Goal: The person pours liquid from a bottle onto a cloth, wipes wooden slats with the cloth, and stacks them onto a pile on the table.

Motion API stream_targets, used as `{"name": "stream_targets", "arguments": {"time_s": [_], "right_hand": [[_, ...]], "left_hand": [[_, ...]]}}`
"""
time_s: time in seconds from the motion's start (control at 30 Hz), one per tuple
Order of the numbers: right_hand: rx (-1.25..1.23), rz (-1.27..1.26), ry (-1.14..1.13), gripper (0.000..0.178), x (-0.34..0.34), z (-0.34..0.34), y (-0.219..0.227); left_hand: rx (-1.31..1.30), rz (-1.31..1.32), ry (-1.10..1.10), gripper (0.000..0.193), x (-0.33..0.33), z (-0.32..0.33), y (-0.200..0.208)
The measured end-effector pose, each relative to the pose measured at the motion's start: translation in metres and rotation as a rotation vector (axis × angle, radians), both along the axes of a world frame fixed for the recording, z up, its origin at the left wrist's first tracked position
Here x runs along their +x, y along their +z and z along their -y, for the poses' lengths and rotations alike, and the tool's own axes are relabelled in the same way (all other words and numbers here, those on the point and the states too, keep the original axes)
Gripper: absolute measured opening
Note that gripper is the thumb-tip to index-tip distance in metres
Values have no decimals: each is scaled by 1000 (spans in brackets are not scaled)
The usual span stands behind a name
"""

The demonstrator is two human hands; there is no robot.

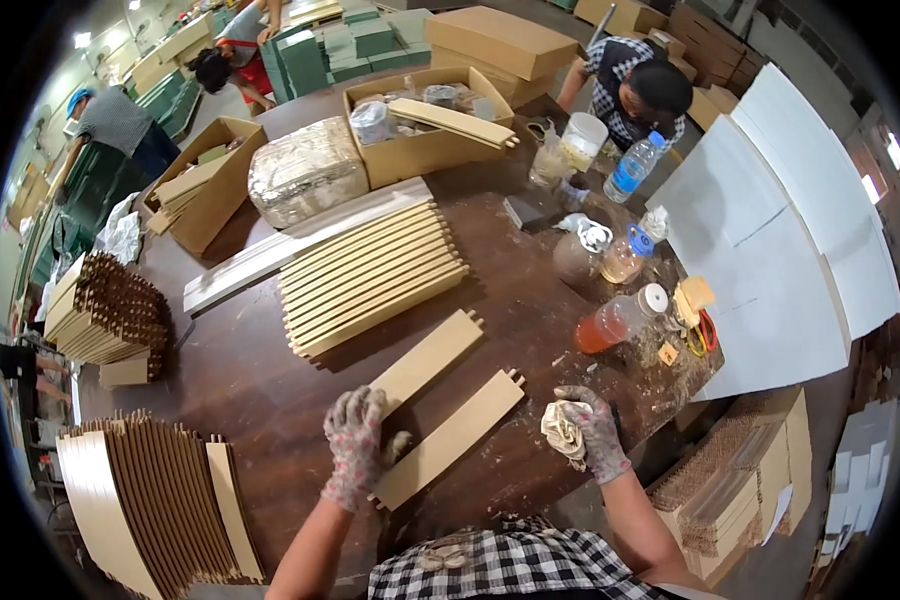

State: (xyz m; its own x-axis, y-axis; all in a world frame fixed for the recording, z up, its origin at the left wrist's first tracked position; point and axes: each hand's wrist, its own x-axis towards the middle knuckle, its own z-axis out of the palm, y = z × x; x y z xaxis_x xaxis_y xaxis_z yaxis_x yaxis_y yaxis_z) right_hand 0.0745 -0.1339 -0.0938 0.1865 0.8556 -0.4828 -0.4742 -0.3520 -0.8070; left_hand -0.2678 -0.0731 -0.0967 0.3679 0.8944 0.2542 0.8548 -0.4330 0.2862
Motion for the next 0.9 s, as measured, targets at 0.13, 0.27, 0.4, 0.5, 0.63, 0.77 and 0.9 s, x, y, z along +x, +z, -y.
{"name": "stream_targets", "arguments": {"time_s": [0.13,0.27,0.4,0.5,0.63,0.77,0.9], "right_hand": [[31,52,151,20,0,0,-8],[202,383,344,12,27,1,2],[-103,-727,25,19,120,-5,35],[-91,1098,-226,13,191,-25,60],[-114,1747,-186,40,261,-71,49],[-459,1789,173,68,279,-97,35],[56,1268,-233,53,254,-64,41]], "left_hand": [[-214,-18,-159,88,47,40,4],[-339,-125,-64,80,58,41,-11],[-298,-13,-80,77,42,51,-7],[-369,99,-39,77,43,60,19],[-364,263,-51,75,59,66,30],[-377,299,-76,73,76,77,55],[-351,256,-107,76,66,94,55]]}}
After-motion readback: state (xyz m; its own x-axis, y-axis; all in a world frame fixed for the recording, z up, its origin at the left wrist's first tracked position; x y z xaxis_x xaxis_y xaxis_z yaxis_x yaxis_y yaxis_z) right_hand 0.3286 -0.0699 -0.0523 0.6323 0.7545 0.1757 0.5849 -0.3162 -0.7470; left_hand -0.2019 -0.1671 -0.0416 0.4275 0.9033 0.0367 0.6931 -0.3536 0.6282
